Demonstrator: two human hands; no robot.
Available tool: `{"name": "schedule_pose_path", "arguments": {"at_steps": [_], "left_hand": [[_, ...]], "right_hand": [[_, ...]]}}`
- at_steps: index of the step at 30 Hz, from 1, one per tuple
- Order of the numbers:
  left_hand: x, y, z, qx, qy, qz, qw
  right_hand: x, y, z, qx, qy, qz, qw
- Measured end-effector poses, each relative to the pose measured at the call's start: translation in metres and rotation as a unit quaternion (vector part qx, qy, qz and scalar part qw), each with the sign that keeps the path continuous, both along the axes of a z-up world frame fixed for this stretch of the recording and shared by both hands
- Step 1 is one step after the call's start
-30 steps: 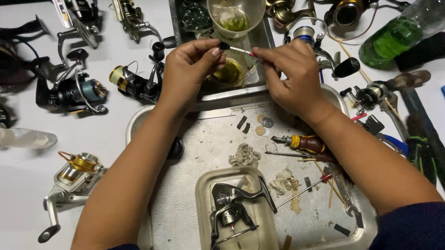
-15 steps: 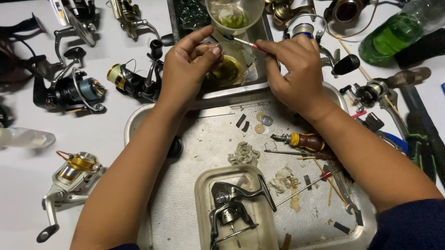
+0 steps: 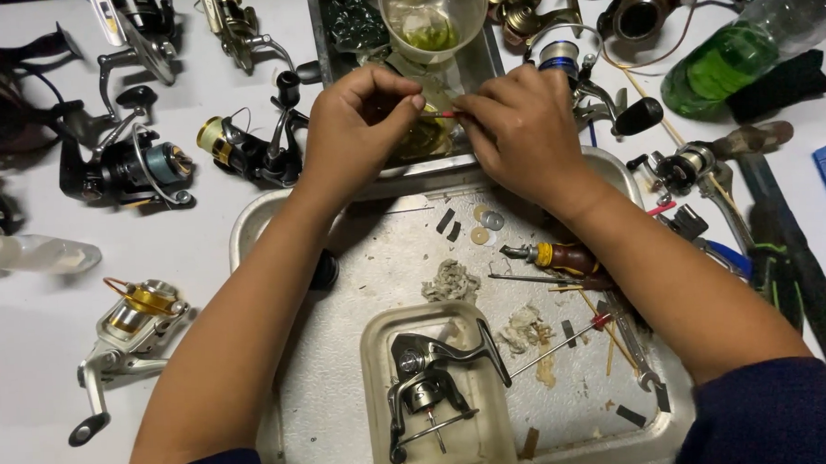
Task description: Disassembling a fishing reel to clean and maintain internal components like gears and washers.
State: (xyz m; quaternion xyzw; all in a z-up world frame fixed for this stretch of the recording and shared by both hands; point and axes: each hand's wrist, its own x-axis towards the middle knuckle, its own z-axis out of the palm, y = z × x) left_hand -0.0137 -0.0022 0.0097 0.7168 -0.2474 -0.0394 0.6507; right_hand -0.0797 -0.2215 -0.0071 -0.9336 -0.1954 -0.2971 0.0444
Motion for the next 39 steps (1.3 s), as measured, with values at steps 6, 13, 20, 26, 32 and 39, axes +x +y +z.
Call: {"name": "schedule_pose_path", "arguments": {"at_steps": [6,13,20,26,32,39], "left_hand": [[-0.005,-0.001,0.012,-0.048,0.009,-0.042,0.998],[-0.033,-0.006,0.053,-0.108,0.092,-0.098,0.985],[-0.051,-0.014,0.060,-0.069,0.071,-0.069,0.993],[-0.071,-0.021,0.054,-0.104,0.190,-0.071,0.974],[-0.071,-0.027,0.021,-0.157,0.177,-0.052,0.970],[-0.072,-0.020,0.020,-0.048,0.042,-0.023,0.998]], "right_hand": [[-0.009,0.002,0.036,0.092,-0.055,0.096,0.990],[-0.031,0.018,0.074,0.170,-0.049,0.160,0.971],[-0.049,0.014,0.078,0.164,-0.045,0.151,0.974],[-0.056,0.014,0.063,0.224,-0.035,0.128,0.966],[-0.044,0.012,0.036,0.320,-0.056,0.102,0.940],[-0.050,0.016,0.041,0.263,-0.065,0.071,0.960]]}}
